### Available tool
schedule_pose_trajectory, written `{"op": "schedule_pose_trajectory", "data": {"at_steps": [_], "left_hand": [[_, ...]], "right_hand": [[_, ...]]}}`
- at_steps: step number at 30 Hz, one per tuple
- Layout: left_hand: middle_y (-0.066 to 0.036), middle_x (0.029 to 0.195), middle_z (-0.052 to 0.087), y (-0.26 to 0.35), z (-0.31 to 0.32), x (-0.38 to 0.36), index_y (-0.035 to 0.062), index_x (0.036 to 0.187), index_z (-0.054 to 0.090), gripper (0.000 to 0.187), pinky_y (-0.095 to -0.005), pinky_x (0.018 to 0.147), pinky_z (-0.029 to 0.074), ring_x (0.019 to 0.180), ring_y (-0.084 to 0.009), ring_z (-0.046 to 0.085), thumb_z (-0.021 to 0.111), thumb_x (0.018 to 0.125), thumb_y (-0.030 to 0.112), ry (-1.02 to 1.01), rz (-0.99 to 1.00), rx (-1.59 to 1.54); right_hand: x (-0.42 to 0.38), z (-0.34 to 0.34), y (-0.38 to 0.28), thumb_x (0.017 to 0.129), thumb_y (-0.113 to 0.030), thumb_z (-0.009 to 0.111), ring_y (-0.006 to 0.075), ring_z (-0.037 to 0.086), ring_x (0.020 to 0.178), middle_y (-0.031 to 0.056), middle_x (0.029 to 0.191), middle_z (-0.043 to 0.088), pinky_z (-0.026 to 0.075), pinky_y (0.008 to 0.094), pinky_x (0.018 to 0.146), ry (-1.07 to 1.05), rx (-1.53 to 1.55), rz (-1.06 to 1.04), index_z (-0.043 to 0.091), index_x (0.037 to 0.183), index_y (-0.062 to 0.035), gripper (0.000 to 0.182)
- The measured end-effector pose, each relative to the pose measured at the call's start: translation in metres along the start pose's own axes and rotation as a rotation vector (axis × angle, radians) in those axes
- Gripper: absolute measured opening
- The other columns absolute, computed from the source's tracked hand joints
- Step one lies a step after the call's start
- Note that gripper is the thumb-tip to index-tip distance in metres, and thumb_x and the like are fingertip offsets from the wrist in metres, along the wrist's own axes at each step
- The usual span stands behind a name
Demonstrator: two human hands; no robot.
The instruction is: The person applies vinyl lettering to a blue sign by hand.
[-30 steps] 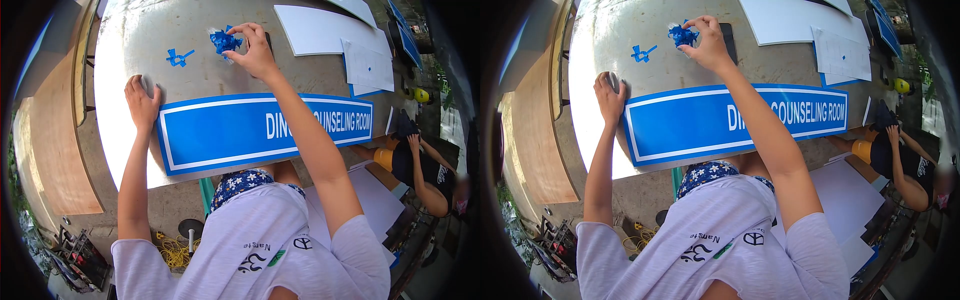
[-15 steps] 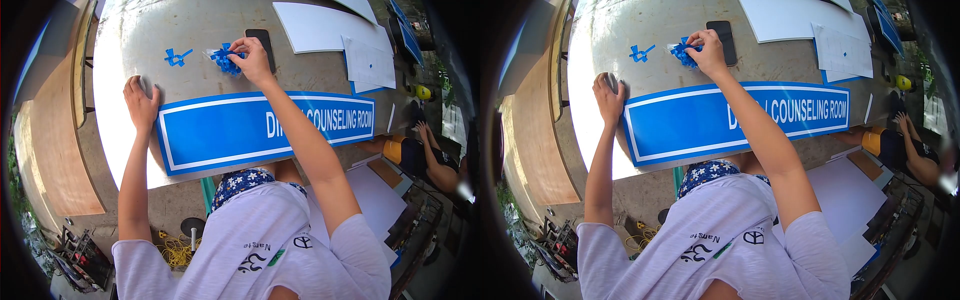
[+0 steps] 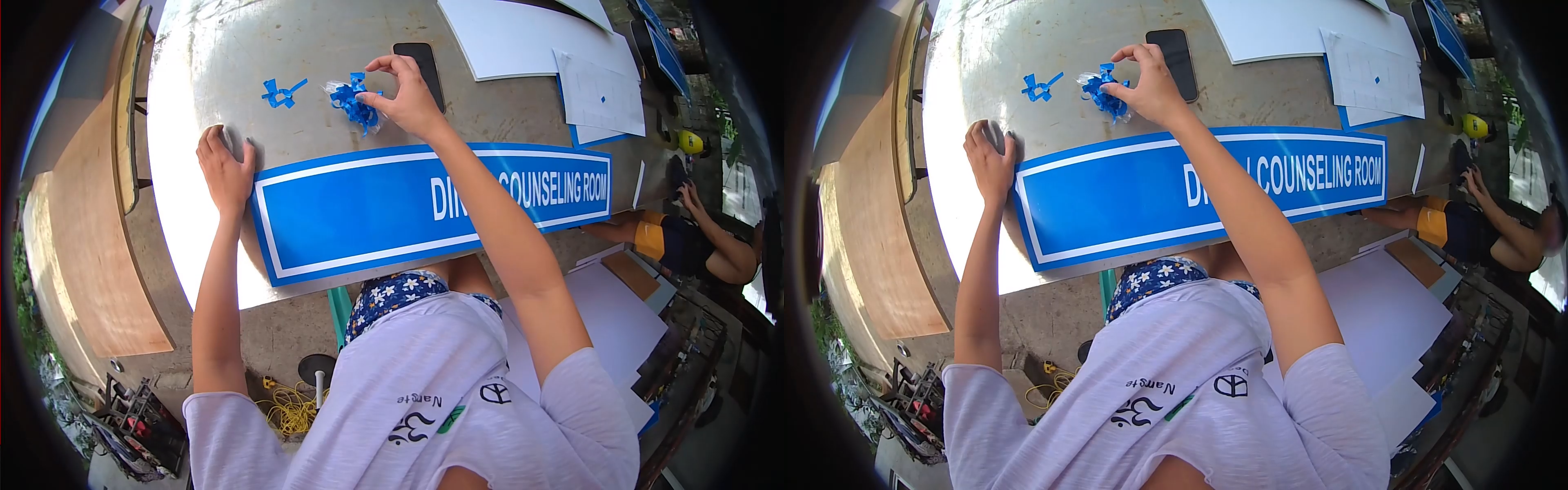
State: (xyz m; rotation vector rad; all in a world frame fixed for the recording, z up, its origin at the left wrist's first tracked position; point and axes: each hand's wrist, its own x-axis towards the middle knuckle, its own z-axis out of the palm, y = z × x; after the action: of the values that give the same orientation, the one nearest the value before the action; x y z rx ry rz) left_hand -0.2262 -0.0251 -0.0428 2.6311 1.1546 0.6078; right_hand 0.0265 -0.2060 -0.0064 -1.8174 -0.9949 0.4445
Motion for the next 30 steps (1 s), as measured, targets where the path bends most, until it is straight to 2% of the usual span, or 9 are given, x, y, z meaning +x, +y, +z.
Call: {"op": "schedule_pose_trajectory", "data": {"at_steps": [3, 5, 8, 12, 17, 23, 27, 29, 30], "left_hand": [[-0.015, 0.127, 0.046, 0.001, -0.001, 0.001, 0.0015, 0.126, 0.044, 0.053, -0.0419, 0.106, 0.034, 0.121, -0.0311, 0.042, 0.059, 0.083, 0.027, -0.008, -0.002, -0.001], [-0.015, 0.127, 0.046, 0.001, -0.001, 0.001, 0.0016, 0.126, 0.044, 0.052, -0.0418, 0.106, 0.034, 0.121, -0.0310, 0.042, 0.059, 0.083, 0.027, -0.015, -0.001, -0.001], [-0.015, 0.127, 0.046, 0.001, -0.001, 0.000, 0.0018, 0.127, 0.044, 0.053, -0.0417, 0.106, 0.034, 0.120, -0.0310, 0.042, 0.060, 0.083, 0.027, -0.019, 0.001, 0.001], [-0.015, 0.127, 0.046, 0.001, -0.001, 0.001, 0.0017, 0.127, 0.043, 0.053, -0.0417, 0.106, 0.034, 0.121, -0.0310, 0.042, 0.059, 0.083, 0.028, -0.016, 0.002, 0.001], [-0.016, 0.127, 0.046, 0.002, -0.002, 0.000, 0.0017, 0.127, 0.043, 0.054, -0.0417, 0.106, 0.034, 0.121, -0.0311, 0.041, 0.059, 0.083, 0.028, -0.015, 0.001, 0.005], [-0.016, 0.127, 0.046, 0.000, 0.000, 0.000, 0.0015, 0.127, 0.043, 0.054, -0.0421, 0.107, 0.033, 0.122, -0.0315, 0.041, 0.059, 0.083, 0.028, -0.011, 0.005, 0.005], [-0.016, 0.127, 0.046, -0.002, 0.000, 0.000, 0.0018, 0.127, 0.042, 0.054, -0.0422, 0.106, 0.033, 0.122, -0.0316, 0.041, 0.059, 0.083, 0.028, -0.020, 0.007, 0.013], [-0.016, 0.128, 0.045, -0.002, 0.000, -0.001, 0.0020, 0.128, 0.042, 0.054, -0.0422, 0.106, 0.034, 0.122, -0.0315, 0.041, 0.059, 0.083, 0.029, -0.028, -0.003, 0.013], [-0.016, 0.128, 0.045, -0.002, 0.000, -0.001, 0.0022, 0.128, 0.042, 0.054, -0.0422, 0.106, 0.034, 0.122, -0.0314, 0.041, 0.059, 0.084, 0.029, -0.023, 0.004, 0.011]], "right_hand": [[-0.005, -0.003, 0.000, 0.072, -0.018, 0.079, 0.0232, 0.051, 0.110, 0.0075, 0.115, 0.048, 0.040, 0.0384, 0.098, 0.031, -0.236, -0.103, 0.062, 0.103, -0.0099, 0.036], [-0.011, -0.007, -0.005, 0.071, -0.017, 0.078, 0.0219, 0.050, 0.100, 0.0052, 0.112, 0.049, 0.038, 0.0394, 0.093, -0.041, -0.401, -0.210, 0.067, 0.091, -0.0110, 0.024], [-0.021, -0.003, -0.008, 0.073, -0.016, 0.075, 0.0210, 0.049, 0.096, 0.0033, 0.111, 0.050, 0.036, 0.0387, 0.091, -0.036, -0.418, -0.257, 0.068, 0.080, -0.0122, 0.011], [-0.031, -0.001, -0.011, 0.071, -0.022, 0.077, 0.0215, 0.048, 0.103, 0.0030, 0.114, 0.049, 0.033, 0.0406, 0.094, -0.007, -0.500, -0.309, 0.068, 0.082, -0.0122, 0.018], [-0.042, -0.007, -0.022, 0.068, -0.032, 0.079, 0.0231, 0.047, 0.116, 0.0046, 0.118, 0.048, 0.029, 0.0423, 0.100, -0.094, -0.431, -0.204, 0.060, 0.110, -0.0148, 0.049], [-0.048, -0.010, -0.027, 0.067, -0.035, 0.081, 0.0248, 0.045, 0.121, 0.0051, 0.119, 0.047, 0.024, 0.0437, 0.104, -0.122, -0.307, -0.154, 0.053, 0.117, -0.0207, 0.059], [-0.058, -0.023, -0.037, 0.070, -0.032, 0.079, 0.0235, 0.048, 0.113, 0.0047, 0.116, 0.048, 0.031, 0.0417, 0.100, 0.070, -0.277, -0.214, 0.055, 0.115, -0.0192, 0.052], [-0.067, -0.040, -0.033, 0.077, -0.021, 0.073, 0.0195, 0.052, 0.101, 0.0042, 0.115, 0.049, 0.039, 0.0374, 0.092, 0.235, -0.011, -0.070, 0.058, 0.111, -0.0148, 0.038], [-0.076, -0.050, -0.030, 0.080, -0.015, 0.069, 0.0176, 0.052, 0.093, 0.0046, 0.112, 0.051, 0.042, 0.0346, 0.087, 0.286, -0.022, -0.024, 0.059, 0.108, -0.0124, 0.030]]}}
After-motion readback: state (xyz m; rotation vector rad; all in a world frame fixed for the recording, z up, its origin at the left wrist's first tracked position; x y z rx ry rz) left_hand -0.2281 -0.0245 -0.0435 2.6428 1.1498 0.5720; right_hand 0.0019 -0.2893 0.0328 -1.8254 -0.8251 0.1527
